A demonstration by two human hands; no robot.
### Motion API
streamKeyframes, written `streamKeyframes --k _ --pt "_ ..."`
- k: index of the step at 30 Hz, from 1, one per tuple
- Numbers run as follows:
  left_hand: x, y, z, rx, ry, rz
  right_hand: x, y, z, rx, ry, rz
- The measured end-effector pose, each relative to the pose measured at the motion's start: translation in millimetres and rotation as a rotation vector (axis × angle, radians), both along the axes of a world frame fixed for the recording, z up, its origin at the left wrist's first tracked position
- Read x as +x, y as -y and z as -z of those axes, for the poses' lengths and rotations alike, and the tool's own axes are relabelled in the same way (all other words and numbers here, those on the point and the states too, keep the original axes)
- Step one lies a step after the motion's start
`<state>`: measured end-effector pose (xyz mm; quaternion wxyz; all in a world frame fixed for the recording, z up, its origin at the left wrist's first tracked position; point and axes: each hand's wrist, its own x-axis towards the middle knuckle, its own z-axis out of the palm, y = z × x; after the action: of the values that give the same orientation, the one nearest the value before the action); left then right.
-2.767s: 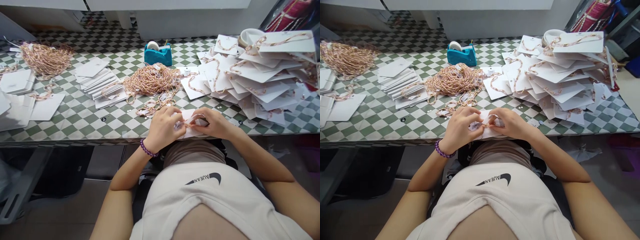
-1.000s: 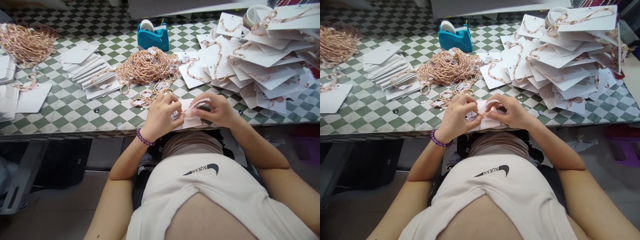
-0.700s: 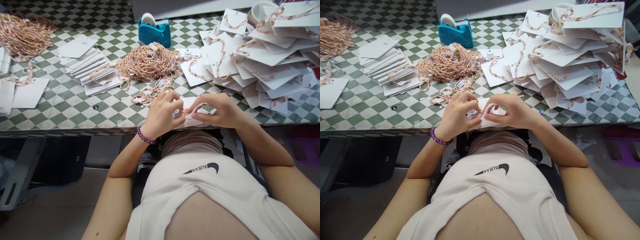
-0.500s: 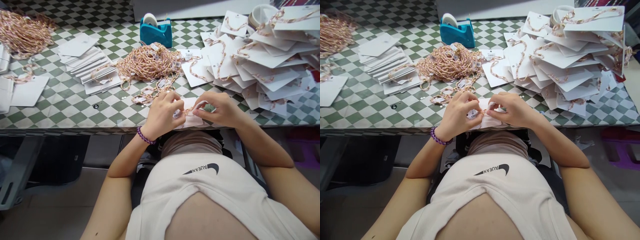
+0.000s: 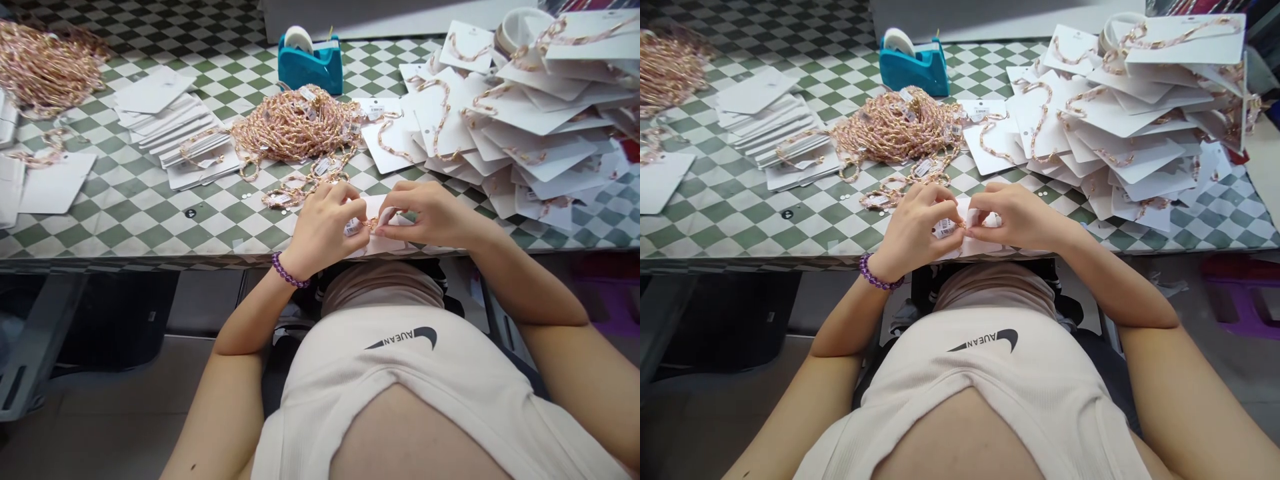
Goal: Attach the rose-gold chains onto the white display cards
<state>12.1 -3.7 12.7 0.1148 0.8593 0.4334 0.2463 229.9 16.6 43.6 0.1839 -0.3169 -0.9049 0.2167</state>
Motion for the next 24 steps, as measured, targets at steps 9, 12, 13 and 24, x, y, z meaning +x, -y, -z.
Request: streamKeyframes --k 9,12,13,24 --pt "-0.1 -0.3 1.8 0.002 0.008 -0.005 5.4 -1.1 3.7 -0.173 -0.013 0.025" --pt "0.1 -0.7 2.8 0.001 0.019 -0.006 3.0 1.6 9.0 -0.152 -0.041 0.054" --pt "0.2 -0.9 3.2 0.0 0.02 -0.005 1.7 2.6 10.2 -0.138 -0.051 0.059" --pt "0.2 -1.7 3.4 -0.021 0.017 0.001 -1.1 2.6 5.4 -0.199 -0.02 0.045"
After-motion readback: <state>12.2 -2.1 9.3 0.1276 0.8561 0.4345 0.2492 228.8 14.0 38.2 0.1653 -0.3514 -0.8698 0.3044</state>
